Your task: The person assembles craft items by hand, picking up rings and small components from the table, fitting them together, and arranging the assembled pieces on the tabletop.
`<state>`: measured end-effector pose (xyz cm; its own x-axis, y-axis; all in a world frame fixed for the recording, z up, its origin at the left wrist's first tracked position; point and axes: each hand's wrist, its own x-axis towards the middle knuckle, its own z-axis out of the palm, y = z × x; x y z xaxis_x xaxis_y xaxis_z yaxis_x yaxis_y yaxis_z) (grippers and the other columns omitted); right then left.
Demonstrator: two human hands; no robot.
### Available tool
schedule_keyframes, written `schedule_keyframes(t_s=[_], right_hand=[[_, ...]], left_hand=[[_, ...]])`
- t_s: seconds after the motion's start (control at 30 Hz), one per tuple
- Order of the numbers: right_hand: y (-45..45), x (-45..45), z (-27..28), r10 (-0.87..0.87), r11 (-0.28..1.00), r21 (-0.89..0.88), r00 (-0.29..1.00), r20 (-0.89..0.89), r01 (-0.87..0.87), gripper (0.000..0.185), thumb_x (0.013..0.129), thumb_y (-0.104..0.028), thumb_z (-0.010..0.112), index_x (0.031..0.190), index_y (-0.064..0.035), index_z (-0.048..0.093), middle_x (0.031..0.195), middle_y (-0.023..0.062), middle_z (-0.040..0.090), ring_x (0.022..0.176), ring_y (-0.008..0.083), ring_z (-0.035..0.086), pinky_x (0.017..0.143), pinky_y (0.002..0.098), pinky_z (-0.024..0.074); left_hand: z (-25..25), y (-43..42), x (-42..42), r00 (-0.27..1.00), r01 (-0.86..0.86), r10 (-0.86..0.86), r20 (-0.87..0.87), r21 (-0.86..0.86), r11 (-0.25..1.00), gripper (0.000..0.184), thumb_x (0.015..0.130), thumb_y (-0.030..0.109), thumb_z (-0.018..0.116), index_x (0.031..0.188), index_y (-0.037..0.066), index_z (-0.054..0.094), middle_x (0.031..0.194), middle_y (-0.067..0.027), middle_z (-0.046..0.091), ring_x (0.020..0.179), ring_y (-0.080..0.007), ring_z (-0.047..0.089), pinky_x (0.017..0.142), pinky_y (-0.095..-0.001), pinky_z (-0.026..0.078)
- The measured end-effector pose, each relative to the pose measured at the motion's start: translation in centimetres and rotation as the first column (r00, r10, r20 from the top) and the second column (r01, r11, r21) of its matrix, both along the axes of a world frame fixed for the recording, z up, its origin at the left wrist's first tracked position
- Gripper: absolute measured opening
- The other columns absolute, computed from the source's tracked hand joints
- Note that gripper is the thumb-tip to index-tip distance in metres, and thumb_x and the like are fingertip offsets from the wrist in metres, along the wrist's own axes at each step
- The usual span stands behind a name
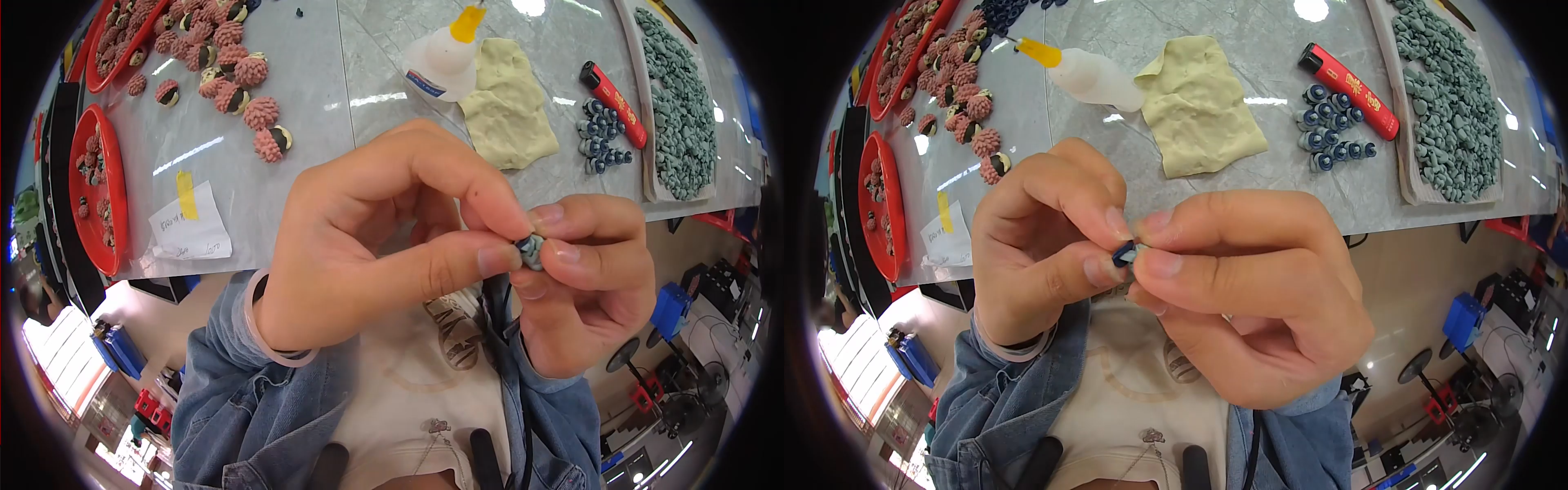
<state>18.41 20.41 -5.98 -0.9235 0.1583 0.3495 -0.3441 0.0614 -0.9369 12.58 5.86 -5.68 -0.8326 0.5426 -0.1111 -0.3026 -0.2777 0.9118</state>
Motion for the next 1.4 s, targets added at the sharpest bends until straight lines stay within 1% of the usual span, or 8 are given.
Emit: schedule_keyframes(t_s=[0.13, 0.27, 0.37, 0.5, 0.67, 0.8, 1.2, 1.4], right_hand=[[0.2, -0.2, -0.2, 0.031, 0.996, -0.079, 0.999, 0.033, -0.028, 0.018, 0.069, 0.004, 0.064, 0.083, -0.001, 0.053, 0.09, 0.0157, 0.05, 0.079, 0.0182, 0.054, 0.07, 0.0238, 0.046], [0.2, -0.1, -0.1, 0.033, 0.998, -0.048, 0.999, 0.043, -0.031, 0.018, 0.069, 0.004, 0.063, 0.083, -0.0012, 0.053, 0.09, 0.0157, 0.05, 0.079, 0.018, 0.054, 0.069, 0.0236, 0.0459], [0.5, 0.0, -0.1, 0.057, 0.998, 0.007, 0.996, 0.062, -0.058, 0.018, 0.069, 0.001, 0.064, 0.083, -0.0009, 0.053, 0.089, 0.0155, 0.05, 0.079, 0.0179, 0.053, 0.07, 0.024, 0.0456], [1.2, -0.3, -0.5, 0.124, 0.992, -0.046, 0.991, 0.059, -0.121, 0.018, 0.07, -0.003, 0.065, 0.082, -0.001, 0.053, 0.089, 0.0152, 0.05, 0.081, 0.018, 0.053, 0.071, 0.025, 0.0451], [1.2, -0.3, -0.9, 0.142, 0.976, -0.173, 0.989, 0.048, -0.132, 0.019, 0.07, -0.007, 0.067, 0.081, -0.0016, 0.053, 0.089, 0.0151, 0.05, 0.081, 0.0178, 0.053, 0.072, 0.0257, 0.0447], [0.8, -0.3, -0.9, 0.067, 0.991, -0.117, 0.996, 0.061, -0.06, 0.019, 0.07, -0.007, 0.067, 0.081, -0.0016, 0.053, 0.09, 0.0149, 0.05, 0.08, 0.0175, 0.053, 0.071, 0.0252, 0.0447], [0.7, 0.2, -1.2, 0.109, 0.948, -0.316, 0.974, 0.197, -0.042, 0.023, 0.067, -0.006, 0.069, 0.083, -0.0009, 0.054, 0.087, 0.0148, 0.054, 0.073, 0.0164, 0.054, 0.067, 0.0229, 0.0432], [2.2, 0.1, -0.9, 0.064, 0.985, -0.167, 0.994, 0.086, -0.049, 0.023, 0.07, -0.004, 0.065, 0.09, 0.0008, 0.056, 0.086, 0.0131, 0.053, 0.073, 0.016, 0.053, 0.067, 0.0231, 0.0429]], left_hand=[[-0.1, 0.1, -0.1, 1.0, -0.01, 0.009, 0.018, 0.02, 1.0, 0.02, 0.065, 0.004, 0.069, 0.079, 0.004, 0.056, 0.079, -0.0058, 0.05, 0.072, -0.0133, 0.045, 0.064, -0.0221, 0.036], [-0.4, 0.1, -0.2, 0.991, -0.041, 0.032, -0.129, -0.07, 0.997, 0.02, 0.064, 0.005, 0.071, 0.078, 0.004, 0.057, 0.078, -0.0065, 0.051, 0.07, -0.0132, 0.047, 0.063, -0.0219, 0.037], [-0.5, -0.3, -0.5, 0.862, -0.101, -0.04, -0.505, -0.249, 0.963, 0.021, 0.064, 0.008, 0.072, 0.078, 0.003, 0.057, 0.077, -0.0081, 0.051, 0.068, -0.0132, 0.048, 0.06, -0.0215, 0.039], [-1.2, -0.5, -1.0, 0.642, -0.151, -0.081, -0.762, -0.229, 0.962, 0.022, 0.065, 0.009, 0.072, 0.08, 0.003, 0.058, 0.078, -0.0101, 0.051, 0.066, -0.0134, 0.05, 0.057, -0.0222, 0.041], [-0.4, 0.0, -0.7, 0.706, -0.113, -0.048, -0.707, -0.179, 0.977, 0.02, 0.065, 0.007, 0.07, 0.081, 0.003, 0.057, 0.079, -0.0113, 0.052, 0.067, -0.0143, 0.051, 0.055, -0.0226, 0.042], [-0.1, 0.1, -0.2, 0.768, -0.171, -0.014, -0.641, -0.226, 0.959, 0.022, 0.064, 0.004, 0.071, 0.082, 0.002, 0.058, 0.078, -0.0117, 0.052, 0.065, -0.0147, 0.052, 0.054, -0.022, 0.043], [-1.1, 0.1, 0.0, 0.638, -0.246, -0.024, -0.77, -0.234, 0.941, 0.025, 0.061, 0.005, 0.072, 0.082, 0.003, 0.059, 0.078, -0.0083, 0.053, 0.062, -0.0151, 0.052, 0.053, -0.0216, 0.042], [-1.0, 0.4, 0.0, 0.603, -0.222, -0.043, -0.797, -0.219, 0.95, 0.026, 0.066, 0.005, 0.07, 0.087, 0.003, 0.054, 0.082, -0.0108, 0.051, 0.068, -0.0163, 0.052, 0.057, -0.0236, 0.043]])
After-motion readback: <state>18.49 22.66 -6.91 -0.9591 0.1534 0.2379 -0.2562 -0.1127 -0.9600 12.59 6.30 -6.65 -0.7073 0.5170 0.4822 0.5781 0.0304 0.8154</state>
